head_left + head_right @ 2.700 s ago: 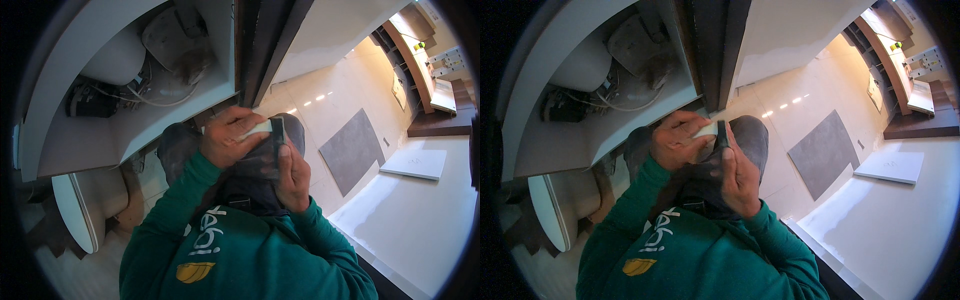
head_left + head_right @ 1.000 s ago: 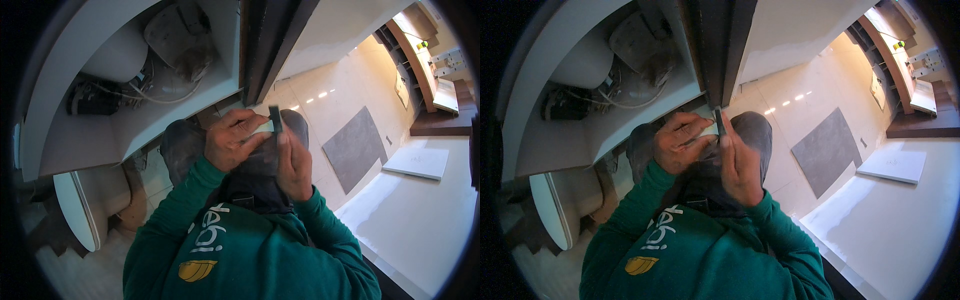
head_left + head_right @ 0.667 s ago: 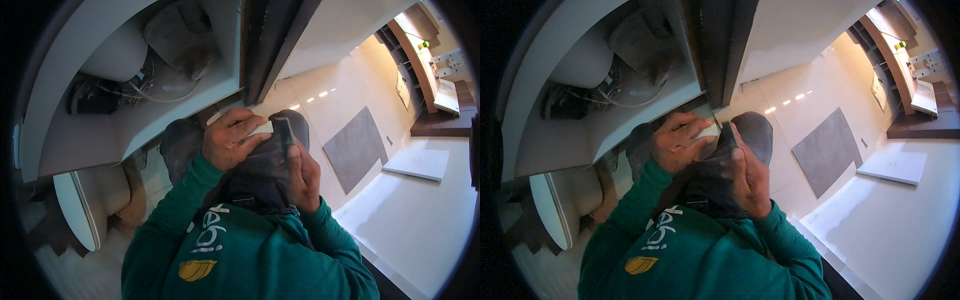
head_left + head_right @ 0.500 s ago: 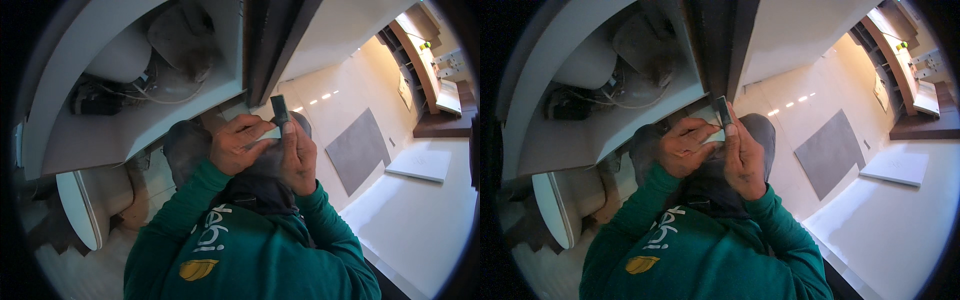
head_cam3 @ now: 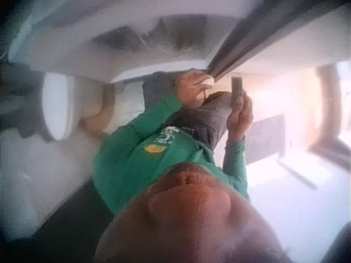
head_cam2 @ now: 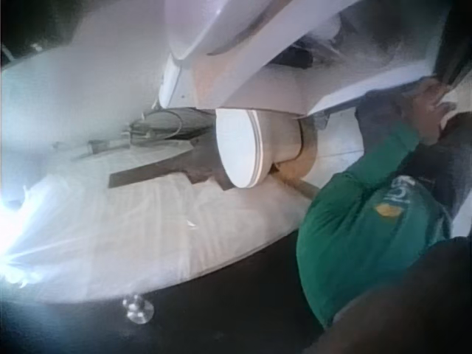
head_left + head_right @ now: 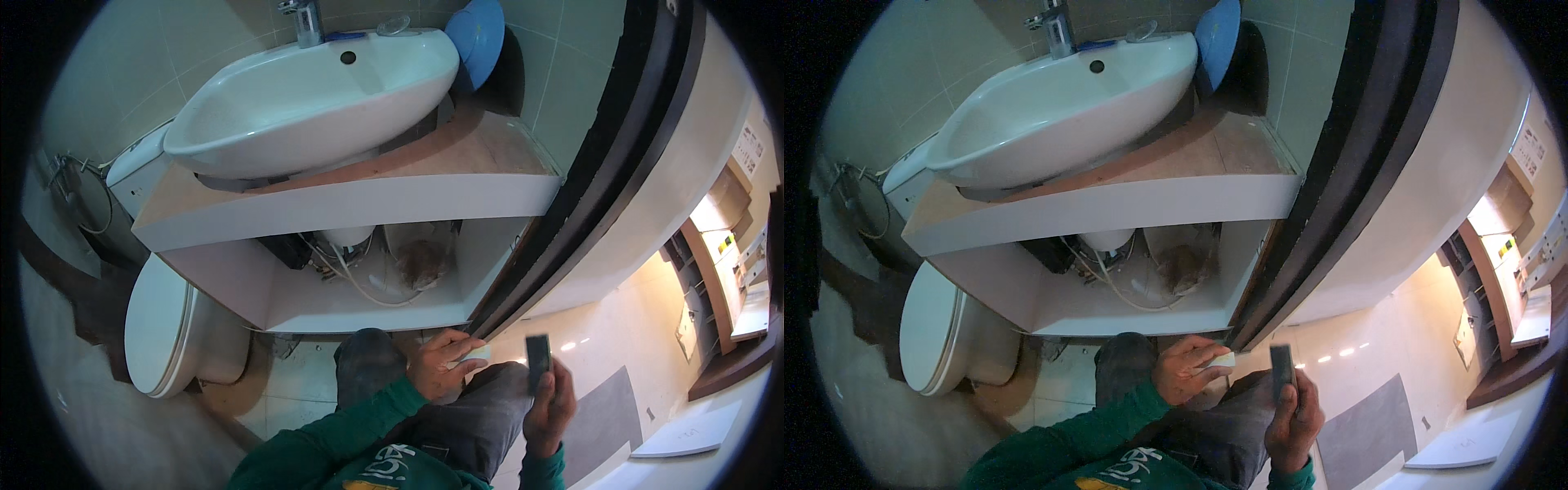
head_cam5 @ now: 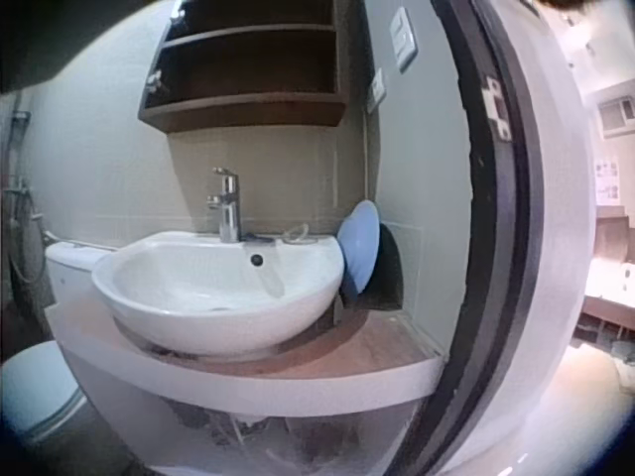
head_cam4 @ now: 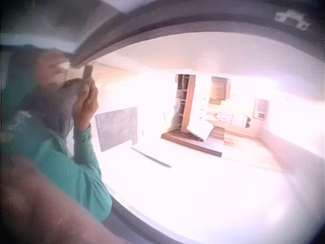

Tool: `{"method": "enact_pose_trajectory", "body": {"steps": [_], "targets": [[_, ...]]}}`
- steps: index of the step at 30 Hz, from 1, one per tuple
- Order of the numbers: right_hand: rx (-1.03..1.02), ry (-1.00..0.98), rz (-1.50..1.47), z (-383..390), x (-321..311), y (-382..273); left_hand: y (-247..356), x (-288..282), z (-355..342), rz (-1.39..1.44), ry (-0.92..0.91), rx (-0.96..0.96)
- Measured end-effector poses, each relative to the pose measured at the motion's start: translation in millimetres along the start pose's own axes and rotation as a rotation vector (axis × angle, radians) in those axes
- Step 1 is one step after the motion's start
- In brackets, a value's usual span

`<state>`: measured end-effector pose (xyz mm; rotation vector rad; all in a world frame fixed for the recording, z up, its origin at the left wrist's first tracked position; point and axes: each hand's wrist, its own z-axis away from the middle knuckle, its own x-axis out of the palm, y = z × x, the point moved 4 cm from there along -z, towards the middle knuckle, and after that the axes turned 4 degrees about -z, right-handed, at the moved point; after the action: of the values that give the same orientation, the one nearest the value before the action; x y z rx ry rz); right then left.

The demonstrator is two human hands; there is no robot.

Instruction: The person kneels under a bathroom sink cabinet and applies a strip of edge banding to the exposed edge of the cabinet frame. They measure, peel the backing, and press the banding into place along the vertical edge.

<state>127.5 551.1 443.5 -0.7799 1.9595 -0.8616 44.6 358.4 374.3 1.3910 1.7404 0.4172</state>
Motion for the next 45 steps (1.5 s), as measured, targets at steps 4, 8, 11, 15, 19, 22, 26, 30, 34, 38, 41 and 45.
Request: {"method": "enact_pose_trajectory", "body": {"steps": [4, 8, 11, 15, 19, 22, 26, 30, 34, 38, 41, 45], "targets": [[-0.667, 0.074, 0.099, -81, 13, -86, 15, -12, -4, -0.184, 0.115, 0.148], [-0.983, 0.22, 0.35, -147, 48, -164, 16, -21, -6, -0.086, 0.177, -0.141], [-1.069, 0.333, 0.435, -200, 71, -178, 12, -19, -6, -0.139, 0.137, -0.205], [-0.558, -0.325, 0.754, -244, 87, -200, -5, -10, 0, 0.318, 0.262, -0.379], [-0.83, -0.105, 0.24, -215, 68, -191, -1, -17, -3, 0.267, 0.261, -0.426], [-0.777, 0.283, -0.042, -143, 37, -124, -2, -18, -7, 0.176, 0.258, -0.456], [-0.077, 0.086, -0.352, -67, 60, 14, 0, -10, -24, 0.172, 0.251, -0.481], [0.021, -0.069, -0.402, -26, 79, 34, -1, -3, -34, 0.138, 0.2, -0.495], [-0.234, -0.134, -0.241, -44, 73, 11, 5, 8, -38, 0.101, 0.184, -0.42], [-0.079, -0.173, -0.311, -41, 72, 28, 11, 17, -42, 0.151, 0.185, -0.429], [0.129, -0.232, -0.422, -9, 81, 54, 22, 12, -50, 0.21, 0.21, -0.456], [0.178, -0.314, -0.327, 25, 108, 90, 33, 7, -63, 0.269, 0.276, -0.476]]}}
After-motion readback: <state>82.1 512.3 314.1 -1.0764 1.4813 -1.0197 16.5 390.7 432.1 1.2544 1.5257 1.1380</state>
